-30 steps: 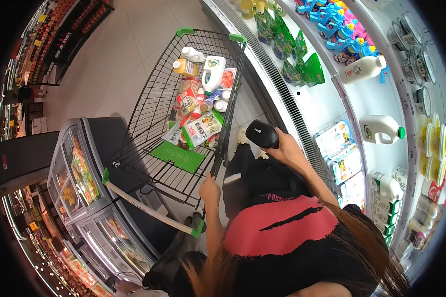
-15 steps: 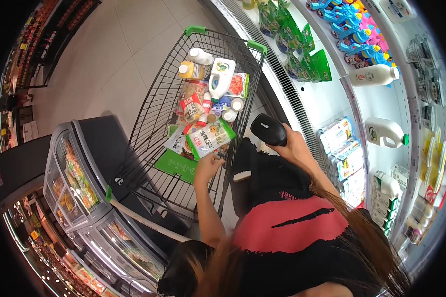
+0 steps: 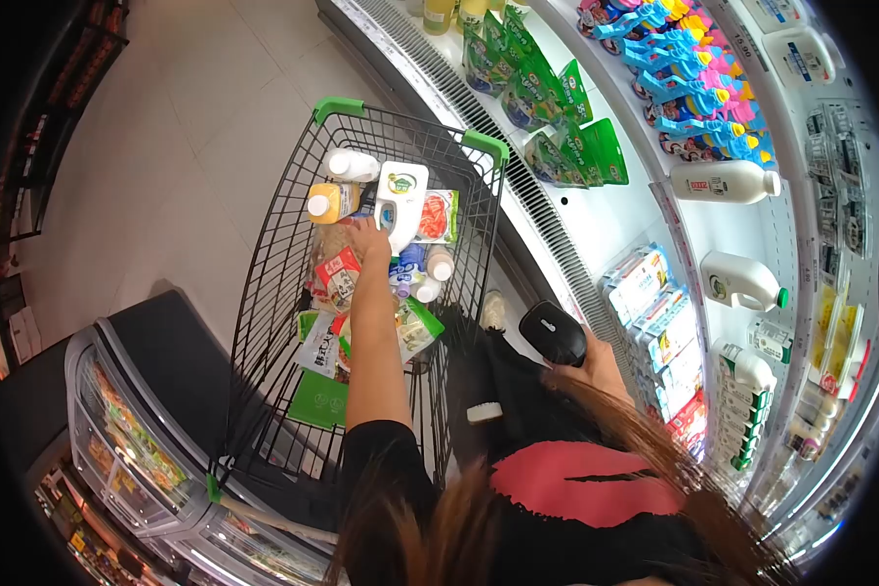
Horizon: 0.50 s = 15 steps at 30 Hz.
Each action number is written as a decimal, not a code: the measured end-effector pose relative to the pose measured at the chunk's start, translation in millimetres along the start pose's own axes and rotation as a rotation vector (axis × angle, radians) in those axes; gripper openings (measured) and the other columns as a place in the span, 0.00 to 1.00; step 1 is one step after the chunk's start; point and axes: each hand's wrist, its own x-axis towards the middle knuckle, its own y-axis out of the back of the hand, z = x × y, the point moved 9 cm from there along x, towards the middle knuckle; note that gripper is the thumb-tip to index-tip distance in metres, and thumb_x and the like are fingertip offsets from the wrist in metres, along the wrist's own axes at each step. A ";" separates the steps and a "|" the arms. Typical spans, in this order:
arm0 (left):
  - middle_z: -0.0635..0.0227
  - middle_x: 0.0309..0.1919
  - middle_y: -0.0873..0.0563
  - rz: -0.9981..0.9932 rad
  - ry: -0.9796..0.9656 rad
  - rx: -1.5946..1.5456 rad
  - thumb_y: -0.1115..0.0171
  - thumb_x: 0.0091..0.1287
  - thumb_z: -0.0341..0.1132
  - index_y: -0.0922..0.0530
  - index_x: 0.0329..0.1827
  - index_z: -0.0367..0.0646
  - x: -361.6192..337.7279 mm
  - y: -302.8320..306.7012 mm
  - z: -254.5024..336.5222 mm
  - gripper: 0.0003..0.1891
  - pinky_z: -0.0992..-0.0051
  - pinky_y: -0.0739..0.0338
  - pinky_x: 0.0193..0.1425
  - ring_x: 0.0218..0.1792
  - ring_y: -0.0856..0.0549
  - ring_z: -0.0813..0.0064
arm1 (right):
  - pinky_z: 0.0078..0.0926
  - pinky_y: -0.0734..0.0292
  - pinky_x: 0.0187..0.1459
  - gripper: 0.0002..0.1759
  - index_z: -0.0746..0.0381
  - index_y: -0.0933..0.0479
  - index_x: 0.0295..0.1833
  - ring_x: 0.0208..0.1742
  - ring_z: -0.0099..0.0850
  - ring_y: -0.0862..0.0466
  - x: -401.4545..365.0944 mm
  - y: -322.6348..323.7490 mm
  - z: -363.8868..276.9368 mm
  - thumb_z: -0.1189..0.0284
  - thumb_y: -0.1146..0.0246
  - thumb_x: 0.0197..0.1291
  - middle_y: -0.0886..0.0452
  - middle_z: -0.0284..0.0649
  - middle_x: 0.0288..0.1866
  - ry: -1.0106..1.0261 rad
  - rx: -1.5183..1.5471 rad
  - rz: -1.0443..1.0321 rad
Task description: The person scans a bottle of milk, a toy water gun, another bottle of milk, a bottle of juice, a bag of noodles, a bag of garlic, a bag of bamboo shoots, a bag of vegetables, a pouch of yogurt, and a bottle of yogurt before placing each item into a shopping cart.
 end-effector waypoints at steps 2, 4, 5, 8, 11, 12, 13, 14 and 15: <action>0.70 0.63 0.28 0.048 -0.047 0.121 0.45 0.74 0.41 0.19 0.64 0.63 -4.9 6.0 10.6 0.17 0.46 0.45 0.70 0.68 0.35 0.64 | 0.43 0.21 0.44 0.26 0.68 0.25 0.51 0.42 0.55 0.13 4.2 -4.7 13.3 0.66 0.24 0.53 0.15 0.57 0.36 -0.058 -0.046 -0.019; 0.70 0.63 0.28 0.145 -0.109 0.131 0.45 0.73 0.41 0.17 0.60 0.62 2.5 11.2 16.6 0.15 0.47 0.44 0.70 0.68 0.35 0.64 | 0.43 0.21 0.44 0.25 0.68 0.25 0.50 0.42 0.56 0.14 10.1 -11.7 23.7 0.66 0.24 0.52 0.15 0.57 0.36 -0.001 -0.020 -0.003; 0.69 0.63 0.28 0.233 -0.163 0.142 0.44 0.73 0.41 0.14 0.56 0.62 1.1 16.8 21.5 0.14 0.47 0.44 0.70 0.68 0.35 0.64 | 0.43 0.21 0.44 0.25 0.67 0.25 0.49 0.42 0.57 0.14 8.2 -14.0 25.7 0.66 0.24 0.52 0.15 0.57 0.36 0.060 0.007 0.003; 0.64 0.67 0.27 0.337 -0.259 0.138 0.41 0.67 0.39 0.11 0.49 0.59 -1.2 26.8 24.1 0.12 0.44 0.44 0.73 0.73 0.36 0.57 | 0.45 0.22 0.44 0.24 0.67 0.26 0.48 0.43 0.58 0.15 1.9 -2.6 3.3 0.66 0.24 0.52 0.16 0.58 0.35 0.021 -0.018 0.019; 0.61 0.70 0.28 0.449 -0.381 0.016 0.38 0.62 0.35 0.12 0.48 0.57 -18.0 57.1 22.4 0.13 0.42 0.44 0.75 0.75 0.37 0.52 | 0.45 0.22 0.44 0.23 0.67 0.26 0.48 0.43 0.58 0.15 2.0 -5.1 12.7 0.67 0.25 0.52 0.16 0.58 0.35 0.029 -0.041 0.036; 0.60 0.71 0.28 0.488 -0.444 -0.072 0.36 0.59 0.32 0.12 0.48 0.56 -31.9 75.6 20.3 0.14 0.43 0.43 0.75 0.76 0.38 0.50 | 0.46 0.22 0.44 0.23 0.67 0.25 0.47 0.43 0.58 0.15 -0.1 -7.3 14.7 0.67 0.26 0.52 0.16 0.58 0.35 0.062 -0.060 0.055; 0.60 0.71 0.28 0.489 -0.452 -0.053 0.36 0.59 0.32 0.12 0.48 0.56 -38.3 90.4 18.8 0.14 0.43 0.43 0.75 0.76 0.38 0.50 | 0.46 0.22 0.44 0.23 0.67 0.25 0.47 0.43 0.58 0.15 -2.9 -5.8 10.0 0.67 0.26 0.52 0.16 0.58 0.35 0.060 -0.041 0.062; 0.61 0.71 0.28 0.515 -0.461 -0.165 0.33 0.55 0.33 0.12 0.48 0.56 -42.4 112.1 19.6 0.16 0.44 0.43 0.75 0.75 0.37 0.50 | 0.46 0.22 0.43 0.22 0.67 0.25 0.48 0.43 0.57 0.15 -4.2 -1.1 6.6 0.68 0.26 0.52 0.16 0.58 0.35 0.034 -0.010 0.048; 0.62 0.71 0.28 0.538 -0.468 -0.281 0.29 0.52 0.34 0.12 0.47 0.56 -51.0 134.1 23.0 0.17 0.46 0.43 0.76 0.75 0.36 0.50 | 0.46 0.21 0.43 0.22 0.67 0.25 0.48 0.43 0.57 0.15 -8.1 3.9 4.8 0.68 0.26 0.52 0.16 0.58 0.35 0.007 0.019 0.031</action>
